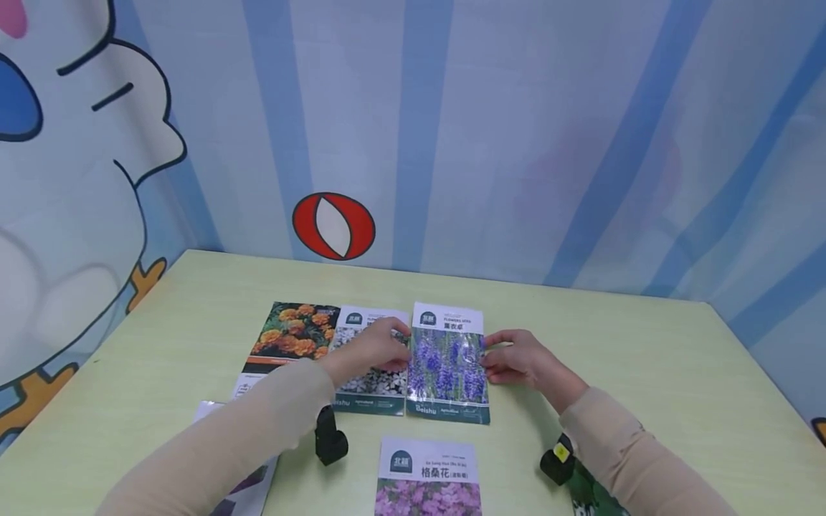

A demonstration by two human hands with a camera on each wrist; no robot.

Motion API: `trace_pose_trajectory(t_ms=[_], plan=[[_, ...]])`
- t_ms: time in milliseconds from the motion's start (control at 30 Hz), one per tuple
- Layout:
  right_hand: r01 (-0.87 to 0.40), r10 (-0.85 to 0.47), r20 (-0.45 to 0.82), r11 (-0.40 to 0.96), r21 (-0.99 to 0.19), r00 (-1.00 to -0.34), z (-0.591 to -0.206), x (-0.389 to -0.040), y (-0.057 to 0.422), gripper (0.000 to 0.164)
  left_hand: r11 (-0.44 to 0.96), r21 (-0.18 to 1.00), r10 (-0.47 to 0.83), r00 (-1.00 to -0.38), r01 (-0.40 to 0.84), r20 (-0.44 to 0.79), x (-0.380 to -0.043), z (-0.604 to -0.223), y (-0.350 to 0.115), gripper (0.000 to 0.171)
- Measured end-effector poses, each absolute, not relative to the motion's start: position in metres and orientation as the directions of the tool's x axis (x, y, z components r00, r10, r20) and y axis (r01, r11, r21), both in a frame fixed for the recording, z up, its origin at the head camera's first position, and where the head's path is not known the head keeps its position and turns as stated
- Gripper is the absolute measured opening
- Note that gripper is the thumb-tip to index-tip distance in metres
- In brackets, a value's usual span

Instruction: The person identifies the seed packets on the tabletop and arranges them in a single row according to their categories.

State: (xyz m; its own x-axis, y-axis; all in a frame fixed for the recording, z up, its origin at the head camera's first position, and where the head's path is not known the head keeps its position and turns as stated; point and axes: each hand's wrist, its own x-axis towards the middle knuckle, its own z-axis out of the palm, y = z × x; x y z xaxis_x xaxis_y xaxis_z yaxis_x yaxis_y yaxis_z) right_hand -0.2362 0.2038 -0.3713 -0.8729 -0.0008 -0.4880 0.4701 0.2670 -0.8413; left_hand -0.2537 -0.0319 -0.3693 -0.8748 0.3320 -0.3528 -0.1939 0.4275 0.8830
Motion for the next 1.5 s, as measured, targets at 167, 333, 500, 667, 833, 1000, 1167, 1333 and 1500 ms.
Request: trace_pose_trajectory(t_ms=[167, 333, 500, 667, 833, 1000, 1167, 1333, 1500], plan=[[0.46, 0.015, -0.479, 0.305, -0.834, -0.878, -0.371, -0.238, 0.202, 0.04, 0.422, 0.887, 0.335, -0.877, -0.186, -0.343, -0.255, -0.368, -0.037, 0.036], [0.462, 0.032, -0.476, 0.308, -0.832, -0.879, -0.37, -0.238, 0.2, 0.04, 0.414, 0.894, 0.358, -0.872, -0.171, -0.333, -0.255, -0.367, -0.042, 0.036], [0.456, 0.047, -0.468, 0.333, -0.825, -0.882, -0.369, -0.238, 0.201, 0.038, 0.412, 0.895, 0.364, -0.87, -0.169, -0.332, -0.257, -0.364, -0.05, 0.037], [0.438, 0.069, -0.449, 0.391, -0.809, -0.891, -0.367, -0.237, 0.202, 0.035, 0.445, 0.882, 0.345, -0.879, -0.156, -0.329, -0.26, -0.356, -0.062, 0.037], [0.425, 0.075, -0.437, 0.423, -0.8, -0.896, -0.363, -0.236, 0.204, 0.035, 0.521, 0.838, 0.282, -0.893, -0.165, -0.351, -0.263, -0.348, -0.077, 0.037], [0.401, 0.064, -0.416, 0.437, -0.805, -0.907, -0.358, -0.234, 0.204, 0.034, 0.584, 0.793, 0.211, -0.91, -0.175, -0.357, -0.262, -0.343, -0.102, 0.038], [0.388, 0.037, -0.412, 0.423, -0.819, -0.91, -0.354, -0.23, 0.199, 0.034, 0.644, 0.748, 0.167, -0.926, -0.157, -0.338, -0.258, -0.341, -0.131, 0.039], [0.402, 0.02, -0.429, 0.392, -0.828, -0.903, -0.35, -0.223, 0.189, 0.037, 0.671, 0.728, 0.151, -0.935, -0.142, -0.321, -0.249, -0.335, -0.163, 0.039], [0.43, 0.008, -0.454, 0.339, -0.837, -0.891, -0.349, -0.215, 0.175, 0.036, 0.693, 0.706, 0.142, -0.932, -0.146, -0.332, -0.236, -0.33, -0.201, 0.043]])
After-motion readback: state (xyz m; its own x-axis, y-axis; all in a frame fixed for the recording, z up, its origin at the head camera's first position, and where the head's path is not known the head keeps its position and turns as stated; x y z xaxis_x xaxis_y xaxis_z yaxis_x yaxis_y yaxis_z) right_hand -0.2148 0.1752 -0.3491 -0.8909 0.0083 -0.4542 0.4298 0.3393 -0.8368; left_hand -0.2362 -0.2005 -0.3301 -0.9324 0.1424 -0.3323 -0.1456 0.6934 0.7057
